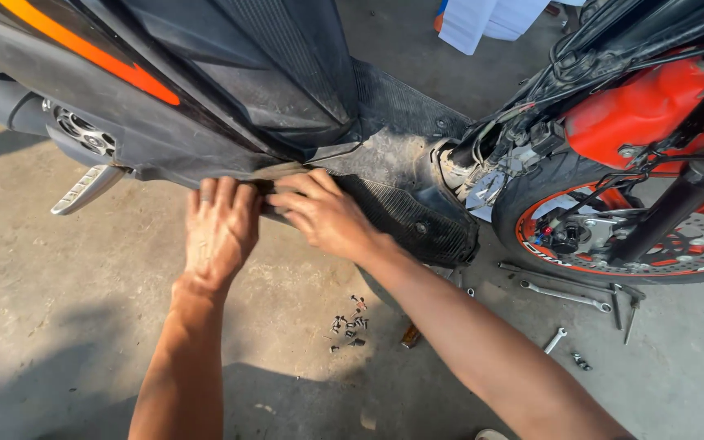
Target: Disassembling motorcycle body panels and internal components using hand tools
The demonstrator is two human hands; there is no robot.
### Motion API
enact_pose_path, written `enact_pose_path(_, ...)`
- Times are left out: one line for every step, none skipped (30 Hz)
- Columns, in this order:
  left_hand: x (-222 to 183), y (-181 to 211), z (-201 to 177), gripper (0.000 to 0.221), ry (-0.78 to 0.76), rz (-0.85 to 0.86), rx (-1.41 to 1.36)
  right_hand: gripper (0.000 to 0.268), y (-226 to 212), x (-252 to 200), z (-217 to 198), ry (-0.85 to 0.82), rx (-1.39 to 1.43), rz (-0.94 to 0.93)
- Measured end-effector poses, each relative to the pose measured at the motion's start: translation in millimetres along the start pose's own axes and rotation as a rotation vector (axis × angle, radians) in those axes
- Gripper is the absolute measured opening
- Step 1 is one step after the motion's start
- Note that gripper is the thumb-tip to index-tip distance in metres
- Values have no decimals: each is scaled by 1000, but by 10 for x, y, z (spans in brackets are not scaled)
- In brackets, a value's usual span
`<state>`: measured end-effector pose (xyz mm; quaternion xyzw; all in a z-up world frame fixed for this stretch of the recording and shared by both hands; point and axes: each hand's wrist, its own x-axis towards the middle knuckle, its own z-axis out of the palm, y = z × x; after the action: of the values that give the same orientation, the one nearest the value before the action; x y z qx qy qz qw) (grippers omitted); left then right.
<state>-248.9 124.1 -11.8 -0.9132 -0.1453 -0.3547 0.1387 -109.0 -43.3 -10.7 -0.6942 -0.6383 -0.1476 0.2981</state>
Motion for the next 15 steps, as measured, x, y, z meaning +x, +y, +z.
enact_pose_path(-19,56,7,14,-41,109,-59,26,68,-158,-137,-14,14,99)
enact_pose_path(-37,108,10,14,-82,218,-119,29,132,-312,-277,-28,27,198)
enact_pose_path(0,152,-106,14,-76,216,-117,29,255,-541,-388,-27,23,192)
enact_pose_path(39,196,-224,13,-65,281,-149,29,381,-768,-503,-26,-130,422)
enact_pose_path(75,244,-343,13,-56,346,-181,30,508,-999,-617,-24,-282,652)
enact_pose_path(104,209,-298,13,-52,344,-179,30,516,-921,-567,-22,-284,648)
enact_pose_path(111,195,-253,15,-55,328,-164,33,507,-886,-515,-62,-280,768)
enact_pose_path(120,189,-204,18,-58,311,-149,35,506,-857,-464,-102,-275,887)
enact_pose_path(135,188,-218,18,-57,317,-153,35,322,-665,-359,-99,-277,894)
enact_pose_path(152,186,-229,23,-42,264,-146,30,144,-470,-253,-15,-222,790)
enact_pose_path(185,161,-234,31,-21,205,-133,25,-14,-232,-137,70,-168,674)
enact_pose_path(220,102,-233,31,-16,206,-131,25,-177,-163,-198,75,-170,672)
enact_pose_path(198,76,-234,34,-12,150,-145,26,-367,-154,-255,2,142,567)
enact_pose_path(177,48,-231,38,-9,94,-158,28,-557,-140,-309,-69,453,454)
enact_pose_path(170,42,-227,38,-8,91,-160,28,-510,-80,-409,-71,450,454)
